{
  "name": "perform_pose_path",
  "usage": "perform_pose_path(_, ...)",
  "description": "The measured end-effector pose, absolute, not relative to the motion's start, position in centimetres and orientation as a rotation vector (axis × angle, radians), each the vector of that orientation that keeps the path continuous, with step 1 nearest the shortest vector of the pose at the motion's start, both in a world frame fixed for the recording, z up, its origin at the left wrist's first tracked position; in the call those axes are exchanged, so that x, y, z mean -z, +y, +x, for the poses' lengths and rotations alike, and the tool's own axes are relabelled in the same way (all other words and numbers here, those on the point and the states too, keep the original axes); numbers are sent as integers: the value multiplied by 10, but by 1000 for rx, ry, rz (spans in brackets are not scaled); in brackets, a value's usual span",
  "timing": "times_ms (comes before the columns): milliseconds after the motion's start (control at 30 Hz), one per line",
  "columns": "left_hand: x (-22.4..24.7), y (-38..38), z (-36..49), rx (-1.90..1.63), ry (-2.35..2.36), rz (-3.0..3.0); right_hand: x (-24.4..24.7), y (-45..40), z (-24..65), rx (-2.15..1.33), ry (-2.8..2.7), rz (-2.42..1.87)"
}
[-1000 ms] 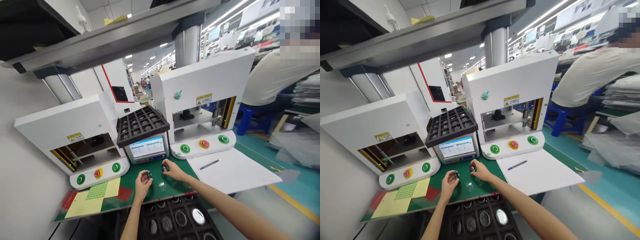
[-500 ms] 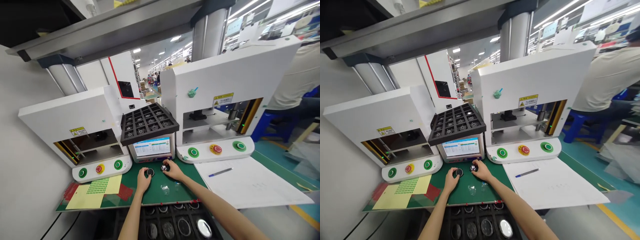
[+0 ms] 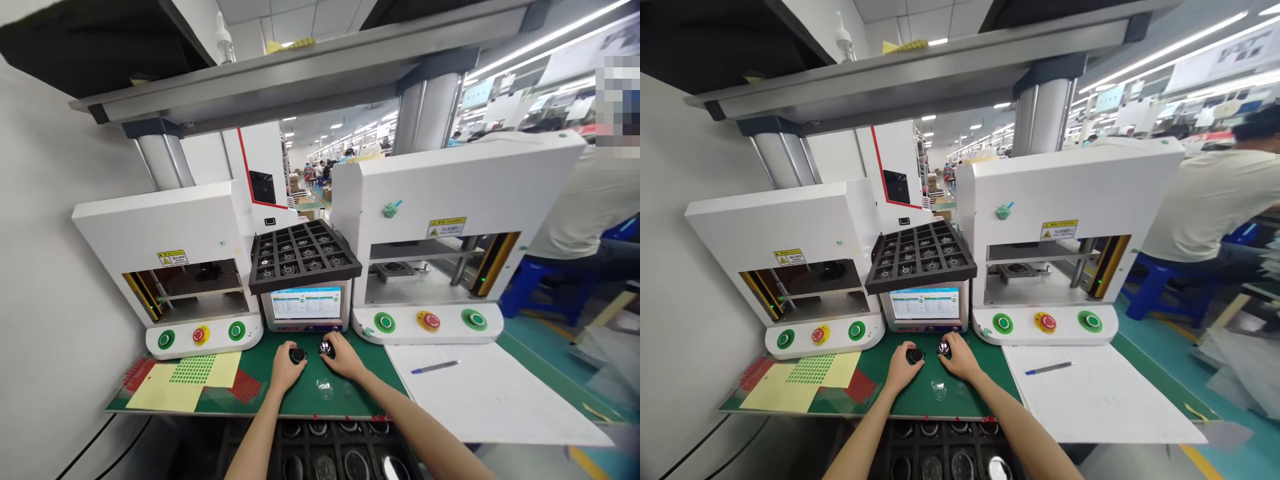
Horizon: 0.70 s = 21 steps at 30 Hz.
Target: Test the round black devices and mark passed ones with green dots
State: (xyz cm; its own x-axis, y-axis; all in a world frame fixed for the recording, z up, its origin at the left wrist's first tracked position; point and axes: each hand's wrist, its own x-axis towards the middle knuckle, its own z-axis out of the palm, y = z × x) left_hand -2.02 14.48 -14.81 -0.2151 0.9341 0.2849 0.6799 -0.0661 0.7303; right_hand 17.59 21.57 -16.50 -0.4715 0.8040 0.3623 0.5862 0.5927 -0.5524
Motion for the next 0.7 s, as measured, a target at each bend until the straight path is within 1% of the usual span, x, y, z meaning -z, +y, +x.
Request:
perform_pose_path(167,149,142,-20,-1174,1911,1712,164,212,175,-420,-2233,-1080)
perform_pose_path(700,156,141,-23,-1153,1893,1747,169,212,174,-393,-2220,-1103)
